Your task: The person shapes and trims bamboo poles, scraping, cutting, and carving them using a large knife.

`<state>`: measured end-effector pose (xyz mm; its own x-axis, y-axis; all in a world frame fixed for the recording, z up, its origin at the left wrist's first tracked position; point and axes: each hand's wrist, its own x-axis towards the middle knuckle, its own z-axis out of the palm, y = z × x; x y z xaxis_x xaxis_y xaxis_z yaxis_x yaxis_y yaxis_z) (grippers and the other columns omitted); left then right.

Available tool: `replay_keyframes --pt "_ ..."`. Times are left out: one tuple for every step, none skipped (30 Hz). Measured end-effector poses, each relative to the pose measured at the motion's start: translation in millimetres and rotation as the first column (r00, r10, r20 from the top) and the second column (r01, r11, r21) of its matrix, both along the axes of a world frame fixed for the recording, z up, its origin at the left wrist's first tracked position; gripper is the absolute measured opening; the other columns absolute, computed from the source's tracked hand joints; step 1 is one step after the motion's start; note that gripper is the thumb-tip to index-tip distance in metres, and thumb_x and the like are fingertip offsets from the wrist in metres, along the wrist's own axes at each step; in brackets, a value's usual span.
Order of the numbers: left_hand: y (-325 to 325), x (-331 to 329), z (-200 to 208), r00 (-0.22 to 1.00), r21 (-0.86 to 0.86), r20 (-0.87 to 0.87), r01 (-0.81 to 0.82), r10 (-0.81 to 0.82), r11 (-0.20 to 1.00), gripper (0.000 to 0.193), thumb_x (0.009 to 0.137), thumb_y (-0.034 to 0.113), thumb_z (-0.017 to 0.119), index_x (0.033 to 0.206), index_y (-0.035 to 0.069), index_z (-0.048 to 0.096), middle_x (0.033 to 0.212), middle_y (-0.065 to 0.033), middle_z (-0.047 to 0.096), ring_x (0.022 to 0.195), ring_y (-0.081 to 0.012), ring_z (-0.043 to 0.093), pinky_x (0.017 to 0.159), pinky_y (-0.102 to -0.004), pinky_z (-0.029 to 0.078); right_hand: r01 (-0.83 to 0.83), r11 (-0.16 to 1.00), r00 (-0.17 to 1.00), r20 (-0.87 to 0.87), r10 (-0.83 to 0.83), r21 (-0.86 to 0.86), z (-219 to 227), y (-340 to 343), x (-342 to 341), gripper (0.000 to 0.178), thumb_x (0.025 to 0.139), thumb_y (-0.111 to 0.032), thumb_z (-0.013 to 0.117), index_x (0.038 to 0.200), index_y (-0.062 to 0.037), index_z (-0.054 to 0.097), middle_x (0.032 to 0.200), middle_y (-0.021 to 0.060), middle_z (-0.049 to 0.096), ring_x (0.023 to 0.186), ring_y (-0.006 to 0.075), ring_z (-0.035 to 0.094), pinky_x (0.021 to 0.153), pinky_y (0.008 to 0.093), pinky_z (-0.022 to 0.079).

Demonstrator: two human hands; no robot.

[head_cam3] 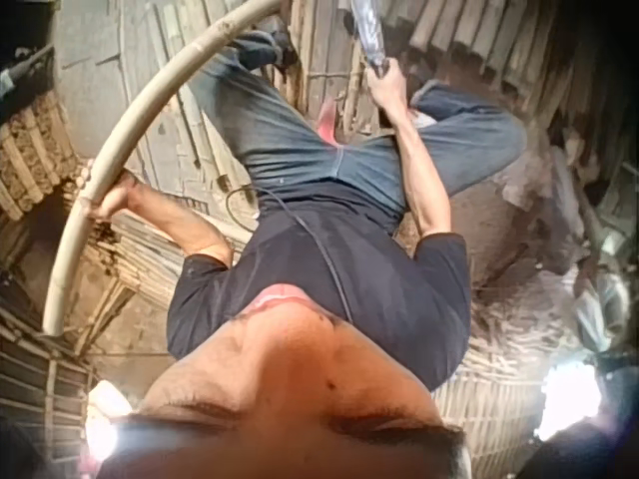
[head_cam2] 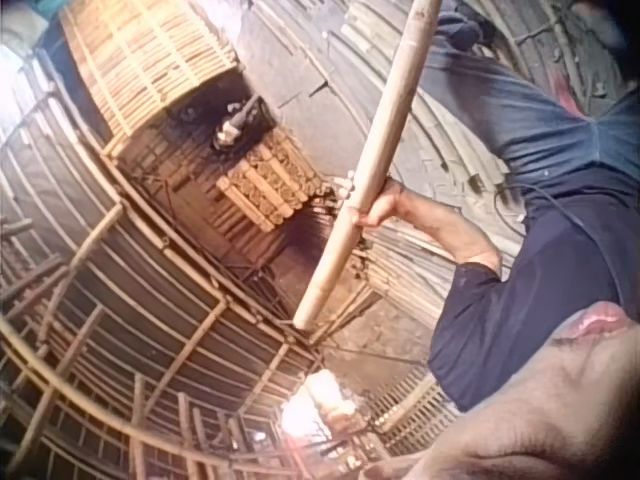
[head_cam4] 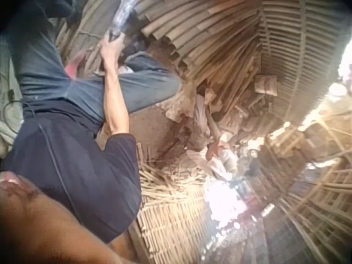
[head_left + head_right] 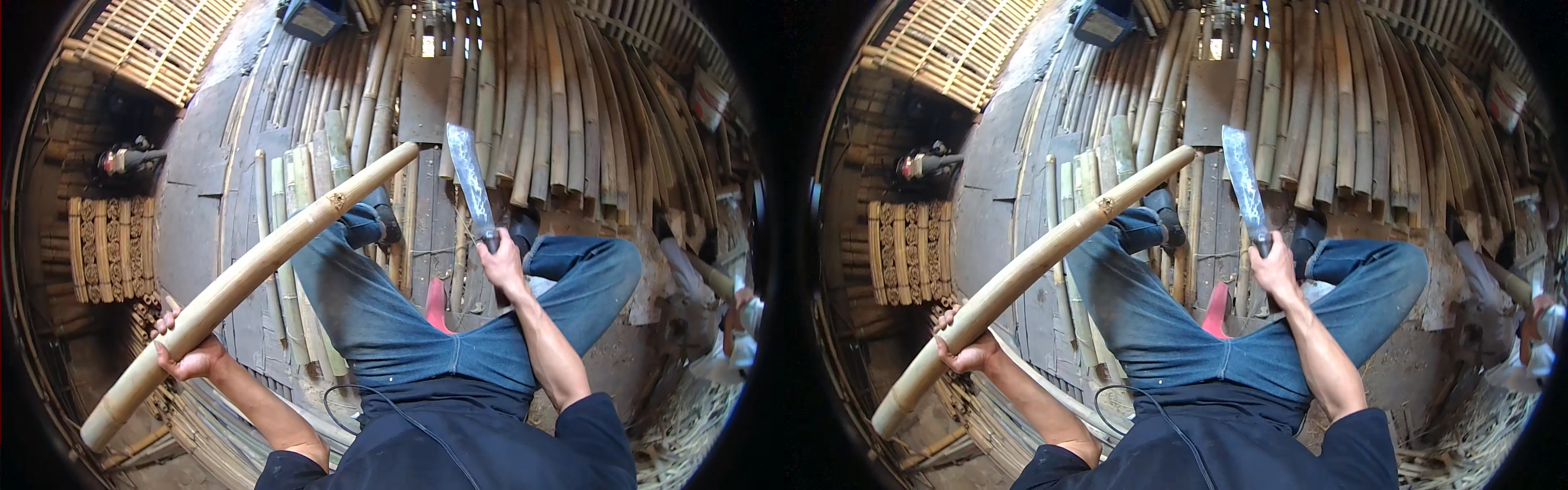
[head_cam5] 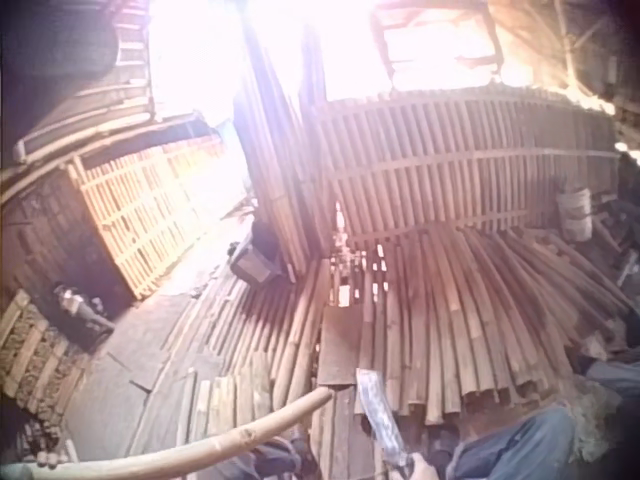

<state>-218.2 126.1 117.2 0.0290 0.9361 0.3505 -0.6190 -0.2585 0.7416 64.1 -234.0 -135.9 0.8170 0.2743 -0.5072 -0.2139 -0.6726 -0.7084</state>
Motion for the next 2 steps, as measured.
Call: replay_keyframes --pt "11 -24 -9 0.999 -0.007 0.019 -0.029 0.029 1.000 0.022 0.077 0.027 0.062 0.088 0.009 0.057 0.087 -0.0053 0.051 0.086 -0.0232 0.053 0.094 -0.0455 0.044 0.014 0.993 0.995 0.093 -0.025 0.120 2 7 -11 0.045 0.083 -0.028 0.066 0.117 0.0000 0.056 0.101 0.0316 0.067 0.099 0.0397 0.068 0.089 0.0480 0.050" --pt "10 -39 -19 1.000 -0.028 0.009 -0.018 0.018 0.999 0.020 0.079 0.028 0.061 0.090 0.011 0.058 0.089 -0.0054 0.055 0.089 -0.0255 0.054 0.097 -0.0516 0.043 0.015 0.972 0.982 0.181 -0.059 0.233 0 8 -23 0.044 0.085 -0.028 0.067 0.117 -0.0010 0.056 0.101 0.0314 0.067 0.099 0.0371 0.069 0.090 0.0486 0.050"
